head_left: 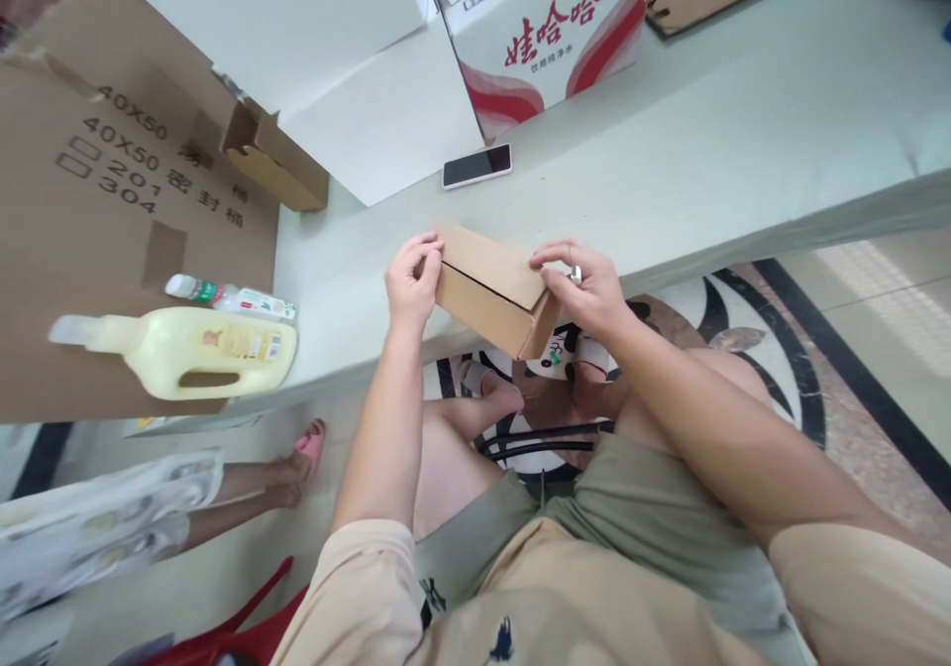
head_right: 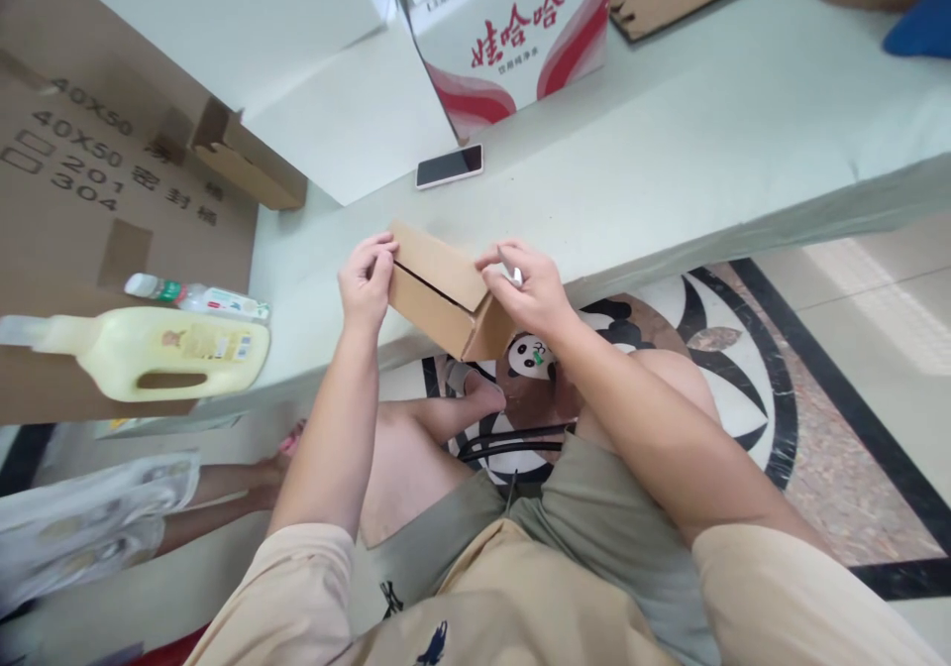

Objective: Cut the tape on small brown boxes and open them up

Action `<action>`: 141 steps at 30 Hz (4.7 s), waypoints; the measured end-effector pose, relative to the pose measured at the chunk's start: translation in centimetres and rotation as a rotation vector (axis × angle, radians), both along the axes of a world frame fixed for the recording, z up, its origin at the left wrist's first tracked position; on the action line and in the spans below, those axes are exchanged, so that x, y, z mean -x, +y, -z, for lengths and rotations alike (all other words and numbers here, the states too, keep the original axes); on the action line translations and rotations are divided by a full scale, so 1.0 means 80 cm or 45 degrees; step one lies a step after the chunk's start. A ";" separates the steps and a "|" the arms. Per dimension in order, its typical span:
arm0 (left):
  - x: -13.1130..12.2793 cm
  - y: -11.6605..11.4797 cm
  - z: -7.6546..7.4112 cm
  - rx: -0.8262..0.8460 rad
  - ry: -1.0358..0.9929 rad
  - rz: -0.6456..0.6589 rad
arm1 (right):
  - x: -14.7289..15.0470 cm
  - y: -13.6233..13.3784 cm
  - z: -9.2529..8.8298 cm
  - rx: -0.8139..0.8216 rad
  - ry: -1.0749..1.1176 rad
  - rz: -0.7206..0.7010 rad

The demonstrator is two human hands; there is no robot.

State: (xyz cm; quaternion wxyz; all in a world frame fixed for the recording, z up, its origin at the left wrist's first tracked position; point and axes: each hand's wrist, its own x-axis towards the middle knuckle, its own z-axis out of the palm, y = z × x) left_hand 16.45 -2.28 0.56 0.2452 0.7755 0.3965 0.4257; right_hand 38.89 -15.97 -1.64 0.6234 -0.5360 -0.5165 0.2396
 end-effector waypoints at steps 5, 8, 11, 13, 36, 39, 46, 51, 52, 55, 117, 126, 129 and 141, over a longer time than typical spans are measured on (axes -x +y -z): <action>0.024 0.020 0.011 0.047 -0.149 -0.231 | -0.013 0.014 0.033 0.444 0.211 0.176; 0.035 0.033 0.017 0.189 -0.268 -0.361 | -0.012 0.022 0.052 0.567 0.359 -0.055; 0.037 0.028 0.022 0.478 -0.396 -0.384 | -0.004 0.024 0.047 0.355 0.382 -0.219; 0.032 0.013 0.023 0.721 -0.477 -0.278 | 0.003 0.020 0.031 0.182 0.355 -0.294; -0.056 0.015 -0.052 0.005 -0.031 0.014 | 0.004 -0.022 -0.020 -0.172 -0.702 -0.340; -0.081 0.047 -0.033 0.138 0.212 0.115 | 0.004 -0.025 -0.024 -0.176 -0.486 -0.420; -0.071 0.050 -0.003 0.071 0.534 0.025 | -0.033 -0.025 -0.026 0.064 0.585 0.096; -0.085 0.018 -0.047 0.162 0.921 -0.101 | -0.053 -0.008 -0.016 0.207 0.841 0.008; -0.087 0.014 -0.053 0.181 0.952 -0.117 | -0.052 -0.005 -0.016 0.206 0.880 0.025; -0.089 0.007 -0.061 0.196 0.958 -0.144 | -0.046 0.002 -0.018 0.186 0.923 0.141; -0.084 0.028 -0.029 0.169 0.685 -0.104 | 0.009 0.005 -0.033 0.088 -0.370 -0.035; -0.085 0.026 -0.033 0.186 0.677 -0.065 | -0.001 -0.005 -0.034 -0.054 -0.017 -0.025; -0.083 0.027 -0.033 0.182 0.661 -0.065 | -0.009 -0.004 -0.029 -0.176 0.236 0.158; 0.003 0.013 -0.011 0.088 0.190 -0.182 | -0.029 0.044 0.015 0.779 -0.859 0.007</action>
